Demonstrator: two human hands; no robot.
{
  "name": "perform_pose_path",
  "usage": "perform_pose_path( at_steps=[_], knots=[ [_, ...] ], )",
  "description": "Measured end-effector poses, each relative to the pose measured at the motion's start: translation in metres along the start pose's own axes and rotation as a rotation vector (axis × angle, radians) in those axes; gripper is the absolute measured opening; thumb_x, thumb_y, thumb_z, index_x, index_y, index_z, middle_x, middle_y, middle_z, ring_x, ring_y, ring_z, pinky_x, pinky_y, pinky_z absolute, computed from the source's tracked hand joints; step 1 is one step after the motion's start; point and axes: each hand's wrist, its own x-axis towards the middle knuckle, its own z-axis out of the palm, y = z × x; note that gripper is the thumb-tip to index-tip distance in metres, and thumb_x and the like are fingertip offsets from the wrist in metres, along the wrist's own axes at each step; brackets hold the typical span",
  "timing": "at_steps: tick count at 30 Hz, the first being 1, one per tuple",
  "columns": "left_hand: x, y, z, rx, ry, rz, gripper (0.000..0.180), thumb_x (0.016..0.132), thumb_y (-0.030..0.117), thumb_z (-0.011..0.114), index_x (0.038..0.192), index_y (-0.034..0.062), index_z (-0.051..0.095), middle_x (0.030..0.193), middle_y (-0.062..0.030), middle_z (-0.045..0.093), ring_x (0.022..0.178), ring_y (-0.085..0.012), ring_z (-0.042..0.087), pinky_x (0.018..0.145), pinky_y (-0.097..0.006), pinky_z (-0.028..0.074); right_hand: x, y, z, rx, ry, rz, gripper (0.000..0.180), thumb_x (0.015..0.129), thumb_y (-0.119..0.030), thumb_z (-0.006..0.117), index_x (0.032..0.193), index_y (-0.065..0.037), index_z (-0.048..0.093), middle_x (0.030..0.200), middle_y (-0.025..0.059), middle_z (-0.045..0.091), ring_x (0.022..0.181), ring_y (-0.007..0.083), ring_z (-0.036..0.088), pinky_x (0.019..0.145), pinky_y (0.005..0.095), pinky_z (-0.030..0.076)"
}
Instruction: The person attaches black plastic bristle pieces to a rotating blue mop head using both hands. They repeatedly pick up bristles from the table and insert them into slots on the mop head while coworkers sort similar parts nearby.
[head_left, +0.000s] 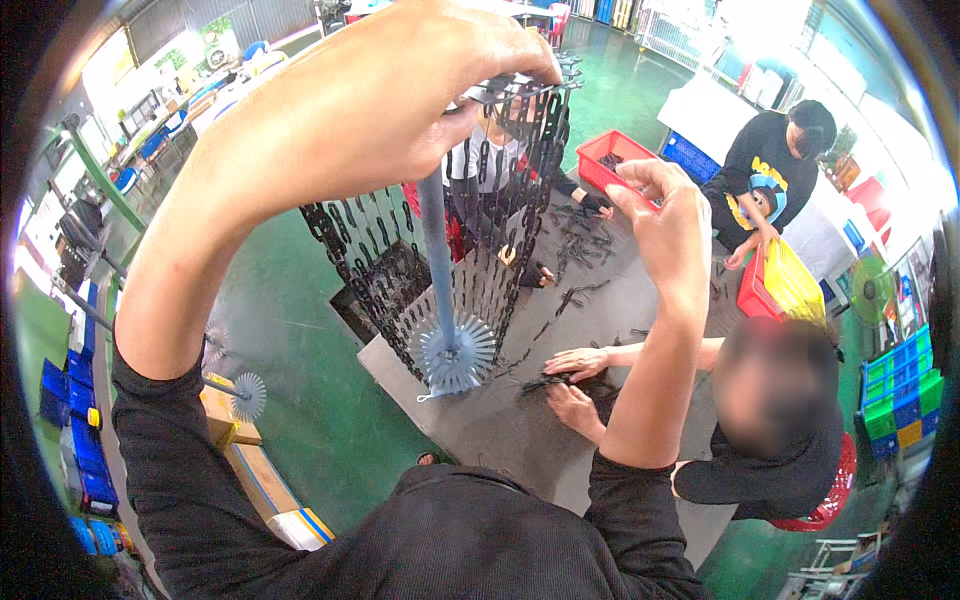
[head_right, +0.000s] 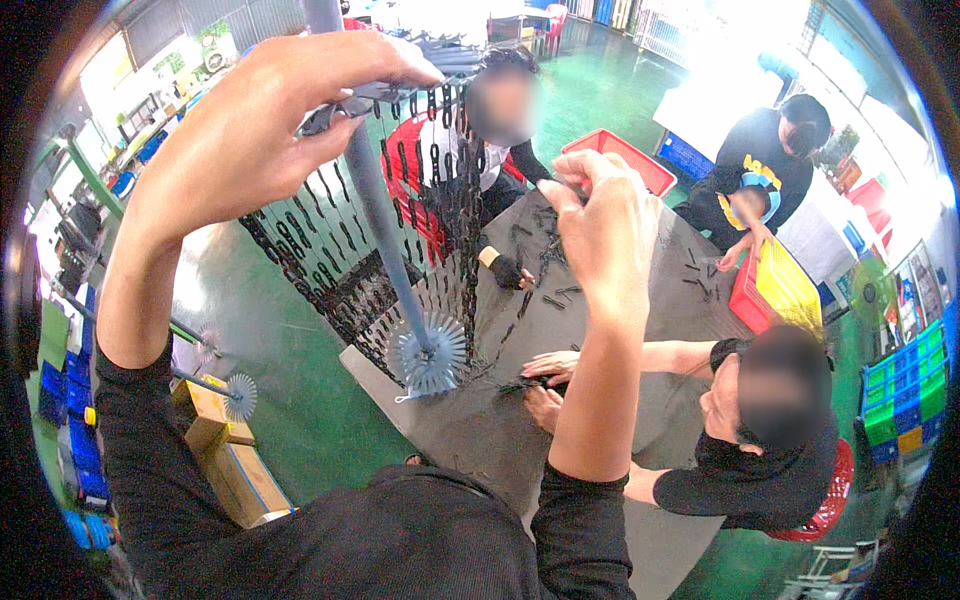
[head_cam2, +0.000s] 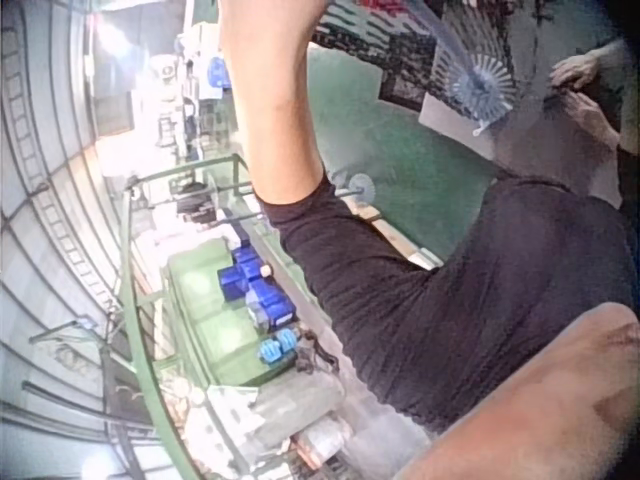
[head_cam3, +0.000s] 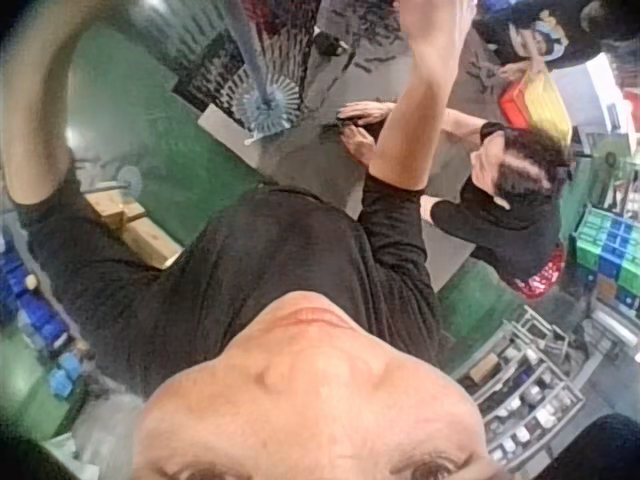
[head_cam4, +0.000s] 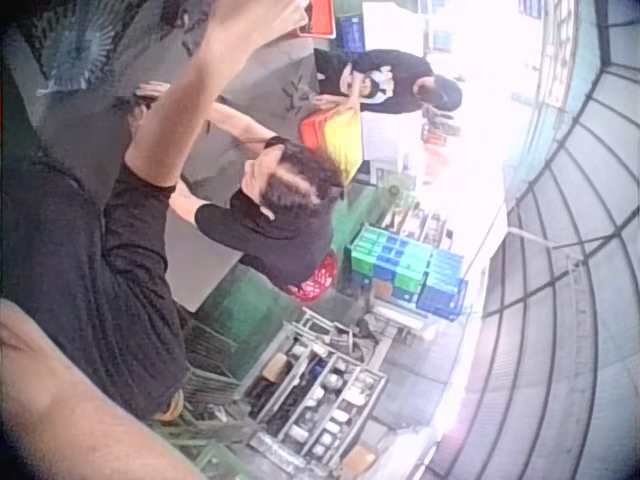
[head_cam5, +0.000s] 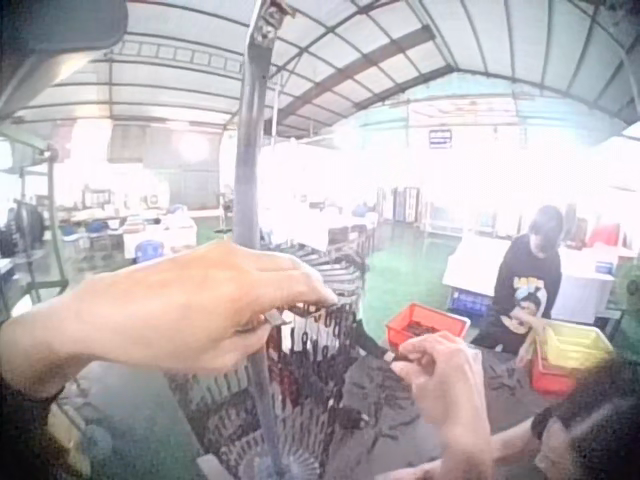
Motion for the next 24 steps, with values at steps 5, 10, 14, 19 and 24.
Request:
perform_pose_path(
  at_steps=[5, 10, 14, 19, 24],
  knots=[
    [0.003, 0.011, 0.003, -0.103, -0.001, -0.037, 0.043, 0.071, 0.0, 0.058, 0.114, 0.0019, 0.056, 0.103, -0.0163, 0.062, 0.098, -0.0349, 0.059, 0.087, -0.04, 0.046, -0.004, -0.048, 0.027, 0.386, 0.255, -0.187, 0.012, 0.076, -0.01, 0.068, 0.086, -0.004, 0.065, 0.08, 0.0099, 0.064, 0.07, 0.0222, 0.059, 0.067, 0.0318, 0.047],
    [0.02, 0.012, -0.006, 0.092, -0.077, -0.01, 0.038, 0.074, 0.007, 0.063, 0.111, -0.0009, 0.059, 0.106, -0.0187, 0.062, 0.1, -0.0347, 0.058, 0.089, -0.04, 0.046, 0.008, -0.066, 0.038, 0.472, 0.321, -0.147, 0.01, 0.078, -0.008, 0.066, 0.086, -0.002, 0.066, 0.076, 0.0093, 0.063, 0.067, 0.021, 0.057, 0.064, 0.0317, 0.045],
    [0.024, 0.01, -0.008, 0.17, -0.063, -0.041, 0.035, 0.074, 0.003, 0.062, 0.109, -0.0014, 0.06, 0.11, -0.0185, 0.061, 0.103, -0.0354, 0.057, 0.089, -0.041, 0.046, 0.015, -0.074, 0.036, 0.575, 0.356, -0.106, 0.01, 0.08, -0.008, 0.064, 0.086, 0.0, 0.065, 0.075, 0.0108, 0.063, 0.063, 0.0197, 0.058, 0.061, 0.0305, 0.046],
    [0.045, 0.021, -0.026, -0.062, -0.308, -0.238, 0.03, 0.071, -0.004, 0.054, 0.1, -0.0055, 0.059, 0.085, -0.0222, 0.06, 0.08, -0.0355, 0.06, 0.07, -0.039, 0.048, 0.02, -0.062, 0.04, 0.627, 0.35, -0.085, 0.009, 0.08, -0.005, 0.064, 0.085, 0.002, 0.065, 0.074, 0.0118, 0.064, 0.064, 0.0172, 0.059, 0.062, 0.0277, 0.046],
    [0.038, 0.031, -0.012, 0.046, -0.233, -0.179, 0.022, 0.069, -0.004, 0.053, 0.09, -0.0069, 0.056, 0.062, -0.0214, 0.056, 0.059, -0.0362, 0.058, 0.057, -0.039, 0.047, 0.023, -0.058, 0.027, 0.903, 0.137, 0.049, 0.006, 0.082, -0.002, 0.062, 0.084, 0.002, 0.067, 0.073, 0.0039, 0.064, 0.065, 0.0102, 0.057, 0.062, 0.0226, 0.044]
  ],
)
